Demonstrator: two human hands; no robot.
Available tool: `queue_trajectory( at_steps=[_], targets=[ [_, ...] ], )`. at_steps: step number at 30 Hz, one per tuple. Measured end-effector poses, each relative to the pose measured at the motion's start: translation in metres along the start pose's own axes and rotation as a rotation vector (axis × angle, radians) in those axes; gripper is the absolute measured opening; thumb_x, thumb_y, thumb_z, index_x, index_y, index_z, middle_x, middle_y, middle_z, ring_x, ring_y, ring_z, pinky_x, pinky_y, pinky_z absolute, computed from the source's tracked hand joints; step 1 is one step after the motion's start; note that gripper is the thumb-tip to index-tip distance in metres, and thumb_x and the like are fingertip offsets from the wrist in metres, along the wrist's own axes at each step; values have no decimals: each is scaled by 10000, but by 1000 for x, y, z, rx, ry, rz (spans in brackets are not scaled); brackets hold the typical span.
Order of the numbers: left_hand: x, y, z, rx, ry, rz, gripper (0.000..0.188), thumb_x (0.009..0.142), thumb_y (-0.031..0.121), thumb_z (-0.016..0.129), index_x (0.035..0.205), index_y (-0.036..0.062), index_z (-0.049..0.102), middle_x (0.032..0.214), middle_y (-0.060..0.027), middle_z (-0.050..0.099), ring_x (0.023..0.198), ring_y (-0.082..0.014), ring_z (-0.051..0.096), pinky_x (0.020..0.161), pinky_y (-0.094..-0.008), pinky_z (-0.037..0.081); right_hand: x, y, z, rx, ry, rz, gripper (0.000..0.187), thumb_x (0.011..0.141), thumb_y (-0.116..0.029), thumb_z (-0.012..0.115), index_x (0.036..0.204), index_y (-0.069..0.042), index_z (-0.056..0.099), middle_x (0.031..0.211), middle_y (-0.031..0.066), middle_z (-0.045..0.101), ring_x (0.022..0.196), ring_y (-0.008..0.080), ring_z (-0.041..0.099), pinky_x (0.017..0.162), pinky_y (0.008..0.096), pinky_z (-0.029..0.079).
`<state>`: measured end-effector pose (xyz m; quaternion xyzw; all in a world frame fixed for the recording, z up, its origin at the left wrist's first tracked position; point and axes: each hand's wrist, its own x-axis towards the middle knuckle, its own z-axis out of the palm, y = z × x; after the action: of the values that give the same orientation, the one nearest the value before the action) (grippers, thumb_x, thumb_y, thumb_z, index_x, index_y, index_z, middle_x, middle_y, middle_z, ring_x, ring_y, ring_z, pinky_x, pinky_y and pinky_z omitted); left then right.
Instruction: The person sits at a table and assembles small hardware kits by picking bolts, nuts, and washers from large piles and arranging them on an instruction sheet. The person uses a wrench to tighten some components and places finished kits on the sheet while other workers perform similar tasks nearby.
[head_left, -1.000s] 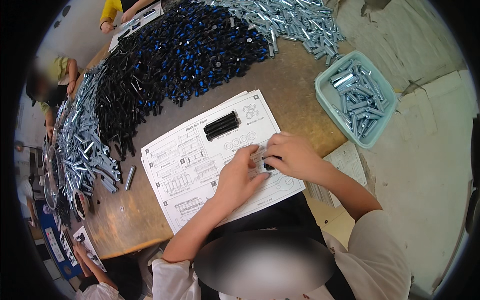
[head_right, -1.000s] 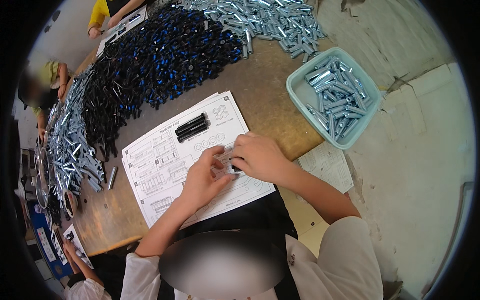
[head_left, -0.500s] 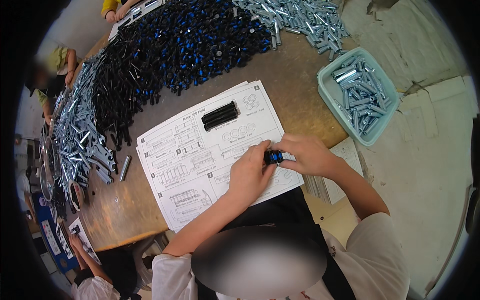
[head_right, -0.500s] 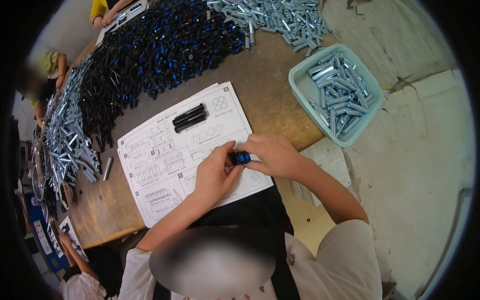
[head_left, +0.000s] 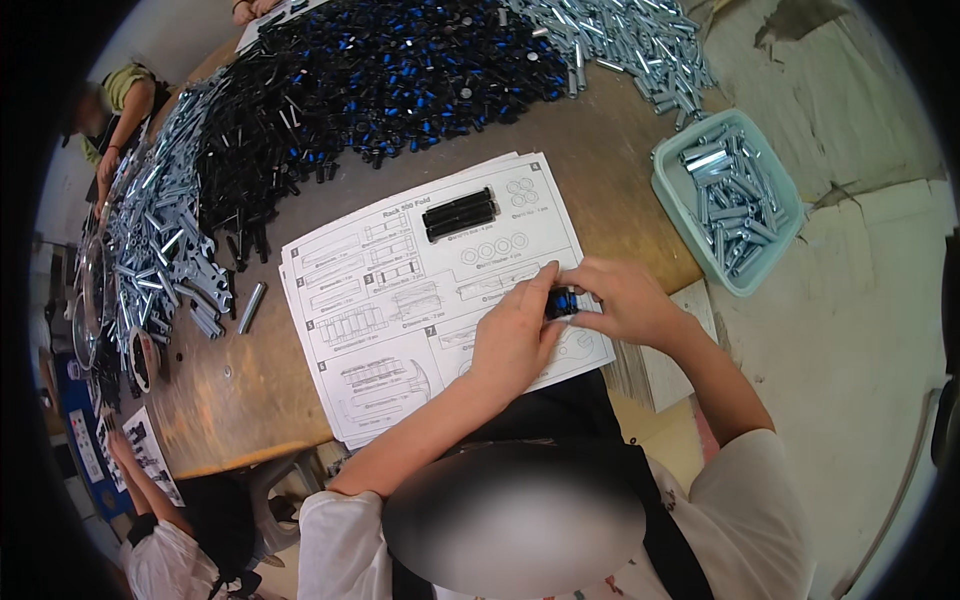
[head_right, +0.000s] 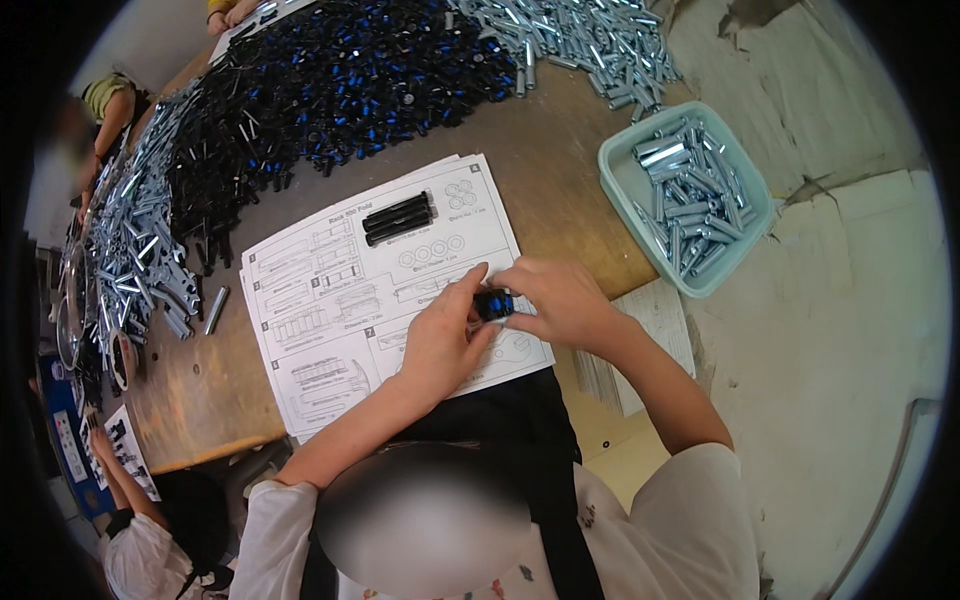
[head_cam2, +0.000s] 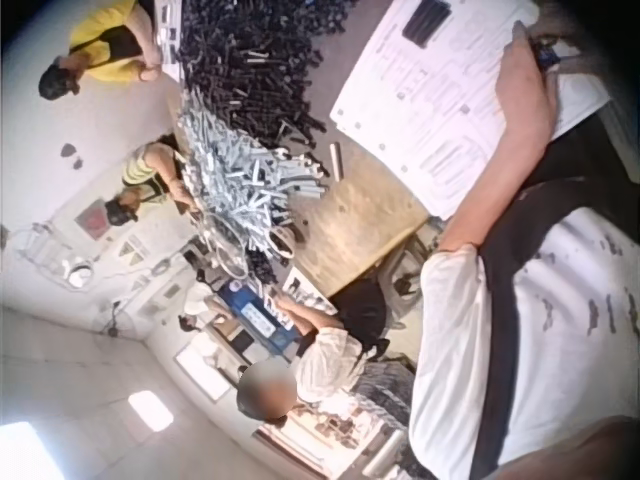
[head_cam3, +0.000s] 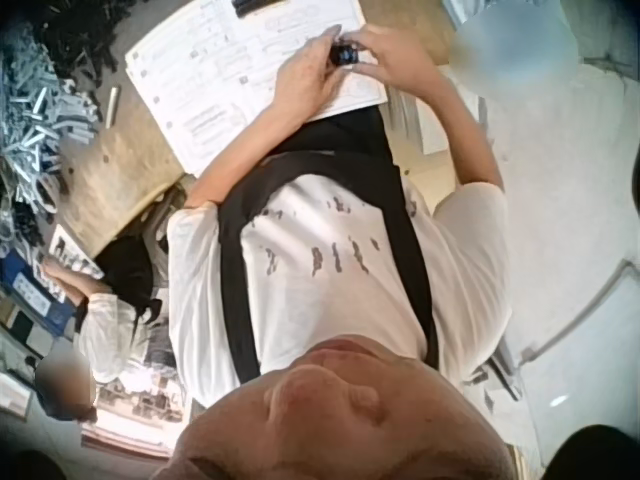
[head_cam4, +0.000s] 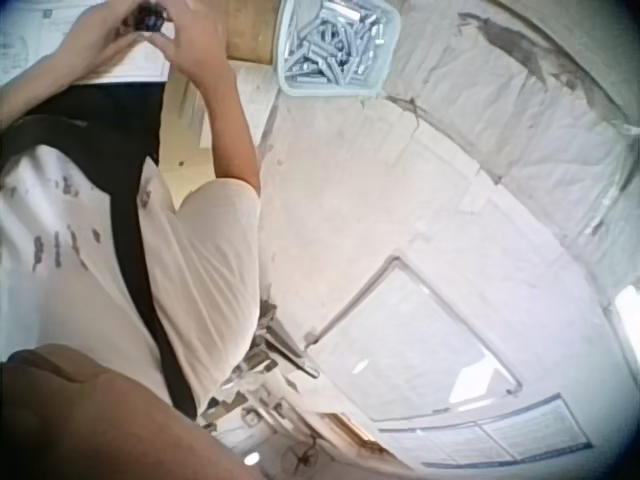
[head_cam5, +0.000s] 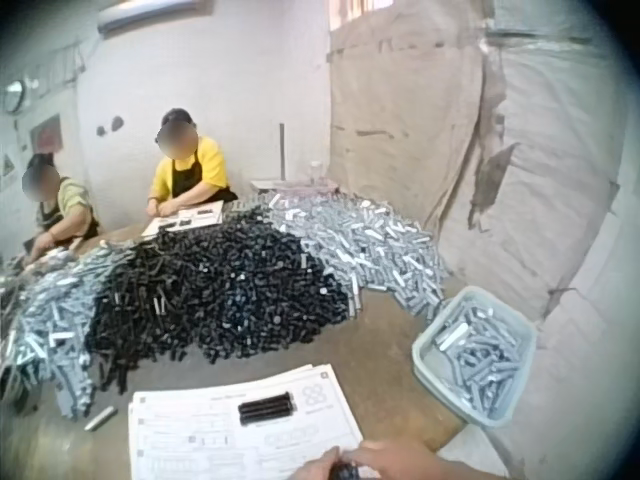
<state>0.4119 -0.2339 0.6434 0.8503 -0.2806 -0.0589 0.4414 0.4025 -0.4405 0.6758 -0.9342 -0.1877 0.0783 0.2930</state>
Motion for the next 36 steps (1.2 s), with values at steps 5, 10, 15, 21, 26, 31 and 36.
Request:
queue_trajectory(
  at_steps=[5, 10, 15, 21, 26, 31, 36],
  targets=[
    [-39, -56, -87, 105, 338, -63, 493, 892, 79, 639, 1362, -7, 516, 1362, -237, 545, 1264, -377, 535, 1053, -432, 431, -18, -3, 4, 292, 189, 306, 635, 856, -141, 690, 1428, -29, 438, 1335, 185, 563, 1213, 298, 567, 980, 393, 476],
    [-110, -148, -154, -189, 626, -406, 493, 1039, 185, 482, 1471, -30, 383, 1511, -209, 404, 1380, -299, 419, 1133, -378, 345, -6, 10, 32, 936, 293, 214, 610, 989, -99, 474, 1530, 50, 236, 1574, 214, 304, 1464, 294, 299, 1177, 393, 266],
    [-126, -116, -141, -561, 686, -454, 553, 1051, 233, 478, 1499, -52, 324, 1543, -202, 368, 1415, -272, 380, 1158, -361, 307, 6, -16, 25, 1058, 278, 351, 597, 1029, -189, 419, 1531, 65, 220, 1585, 212, 280, 1470, 286, 282, 1194, 385, 226],
    [-133, -114, -140, -426, 689, -461, 550, 1042, 205, 486, 1503, -46, 323, 1540, -205, 369, 1427, -283, 356, 1170, -373, 277, 10, -7, 28, 952, 292, 343, 613, 1005, -239, 499, 1500, 67, 304, 1537, 214, 370, 1436, 294, 343, 1176, 382, 263],
    [-66, -109, -174, -96, 520, -336, 402, 983, 169, 569, 1339, -18, 544, 1413, -184, 528, 1325, -295, 494, 1058, -390, 418, 69, -6, -14, 257, 342, 209, 552, 906, -216, 624, 1389, 12, 488, 1353, 222, 554, 1235, 348, 549, 1038, 407, 421],
    [77, -143, -167, 256, 334, -70, 399, 907, 181, 627, 1283, 51, 595, 1377, -175, 546, 1260, -361, 522, 1023, -407, 456, 189, 11, -7, -82, 372, 233, 403, 865, -253, 659, 1196, -26, 633, 1155, 157, 659, 1028, 349, 644, 879, 455, 507],
    [135, -162, -155, 456, 246, -61, 405, 813, 130, 725, 1196, 73, 607, 1192, -136, 618, 1048, -328, 614, 893, -421, 504, 247, 7, 20, -236, 408, 359, 303, 789, -253, 738, 1006, -48, 685, 1001, 137, 665, 942, 335, 658, 805, 454, 522]
  ],
)
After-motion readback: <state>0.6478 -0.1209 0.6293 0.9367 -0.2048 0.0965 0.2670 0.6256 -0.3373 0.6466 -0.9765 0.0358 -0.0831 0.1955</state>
